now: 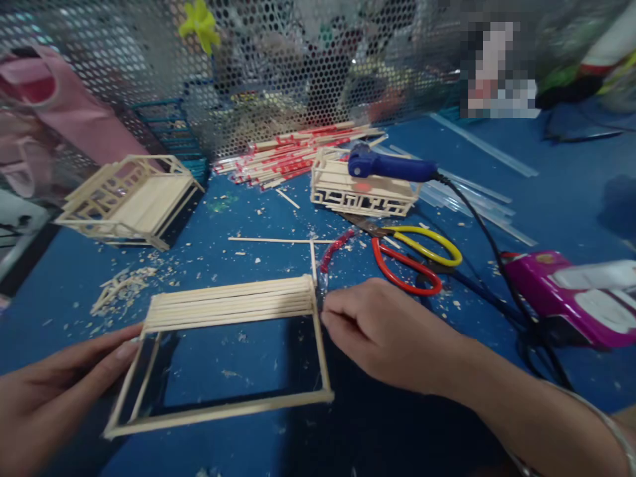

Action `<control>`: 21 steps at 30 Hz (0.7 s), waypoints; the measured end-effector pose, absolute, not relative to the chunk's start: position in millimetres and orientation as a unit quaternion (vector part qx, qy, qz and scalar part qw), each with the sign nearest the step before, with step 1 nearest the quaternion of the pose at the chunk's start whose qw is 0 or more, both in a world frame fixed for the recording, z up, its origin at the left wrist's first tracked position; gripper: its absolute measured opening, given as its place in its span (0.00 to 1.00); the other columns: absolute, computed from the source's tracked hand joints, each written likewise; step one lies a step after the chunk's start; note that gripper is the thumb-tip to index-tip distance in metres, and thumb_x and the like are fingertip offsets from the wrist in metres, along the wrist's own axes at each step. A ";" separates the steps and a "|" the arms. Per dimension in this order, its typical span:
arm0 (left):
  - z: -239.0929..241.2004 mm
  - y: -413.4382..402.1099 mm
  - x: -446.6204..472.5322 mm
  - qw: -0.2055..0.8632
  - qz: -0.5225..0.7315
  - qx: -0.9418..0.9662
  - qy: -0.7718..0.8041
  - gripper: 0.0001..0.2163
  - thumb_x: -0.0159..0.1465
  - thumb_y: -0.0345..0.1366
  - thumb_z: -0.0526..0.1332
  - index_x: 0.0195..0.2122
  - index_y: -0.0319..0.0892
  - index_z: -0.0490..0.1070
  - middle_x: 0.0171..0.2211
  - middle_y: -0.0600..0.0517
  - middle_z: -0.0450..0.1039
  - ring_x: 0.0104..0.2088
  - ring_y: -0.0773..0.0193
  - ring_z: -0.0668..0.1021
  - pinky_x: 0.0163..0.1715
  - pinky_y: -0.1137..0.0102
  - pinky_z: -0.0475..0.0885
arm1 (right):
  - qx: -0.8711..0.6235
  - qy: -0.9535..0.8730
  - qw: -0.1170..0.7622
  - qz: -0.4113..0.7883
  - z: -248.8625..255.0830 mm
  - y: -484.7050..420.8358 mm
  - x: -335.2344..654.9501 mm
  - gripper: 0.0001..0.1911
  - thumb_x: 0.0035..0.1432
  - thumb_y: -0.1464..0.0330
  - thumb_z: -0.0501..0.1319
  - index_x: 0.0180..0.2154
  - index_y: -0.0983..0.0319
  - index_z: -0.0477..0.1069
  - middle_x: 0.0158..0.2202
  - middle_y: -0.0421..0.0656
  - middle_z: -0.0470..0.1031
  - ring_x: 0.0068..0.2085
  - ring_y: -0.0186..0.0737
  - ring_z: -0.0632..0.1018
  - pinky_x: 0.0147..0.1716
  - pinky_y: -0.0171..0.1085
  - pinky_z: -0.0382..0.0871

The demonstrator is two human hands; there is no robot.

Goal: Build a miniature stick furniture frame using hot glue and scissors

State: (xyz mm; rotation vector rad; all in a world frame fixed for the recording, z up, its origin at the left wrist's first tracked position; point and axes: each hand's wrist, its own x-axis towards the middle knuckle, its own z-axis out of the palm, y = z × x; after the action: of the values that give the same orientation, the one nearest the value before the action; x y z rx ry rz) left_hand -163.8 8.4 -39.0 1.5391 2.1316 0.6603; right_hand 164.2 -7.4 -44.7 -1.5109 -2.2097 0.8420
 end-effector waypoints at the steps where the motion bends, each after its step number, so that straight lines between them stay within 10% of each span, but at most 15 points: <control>1: -34.9 8.4 -159.5 0.225 0.237 0.547 0.770 0.22 0.40 0.59 0.62 0.29 0.51 0.80 0.25 0.55 0.81 0.26 0.54 0.80 0.25 0.65 0.76 | -0.540 -0.772 0.180 0.283 -45.2 -8.3 167.2 0.20 0.62 0.64 0.47 0.18 0.60 0.48 0.15 0.35 0.52 0.18 0.30 0.58 0.19 0.35 0.49; 10: -36.3 7.2 -170.3 0.380 0.219 0.559 0.704 0.20 0.57 0.56 0.55 0.26 0.42 0.69 0.20 0.54 0.72 0.19 0.66 0.74 0.19 0.73 0.69 | -0.601 -0.739 0.181 0.246 -60.4 -2.7 172.3 0.22 0.60 0.53 0.50 0.19 0.58 0.53 0.17 0.38 0.58 0.20 0.35 0.63 0.18 0.35 0.56; 16: -33.0 -4.4 -162.4 0.538 0.217 0.542 0.608 0.19 0.54 0.50 0.64 0.39 0.42 0.67 0.23 0.53 0.75 0.18 0.68 0.73 0.17 0.75 0.67 | -0.572 -0.719 0.285 0.274 -65.1 -1.2 158.8 0.22 0.59 0.54 0.51 0.50 0.59 0.62 0.46 0.49 0.75 0.44 0.49 0.76 0.42 0.44 0.69; 21: -30.7 5.1 -166.5 0.415 0.414 0.470 0.660 0.20 0.56 0.47 0.61 0.46 0.42 0.67 0.38 0.45 0.77 0.34 0.62 0.79 0.29 0.69 0.74 | -0.561 -0.715 0.317 0.271 -55.9 -5.3 160.6 0.24 0.63 0.51 0.43 0.41 0.61 0.68 0.25 0.43 0.73 0.28 0.42 0.75 0.31 0.40 0.67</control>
State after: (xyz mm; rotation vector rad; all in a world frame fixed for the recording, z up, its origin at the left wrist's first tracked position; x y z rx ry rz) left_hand -166.5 5.1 -30.7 1.1804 1.6591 1.0391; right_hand 160.6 -5.3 -55.9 -1.4769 -1.8807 0.7139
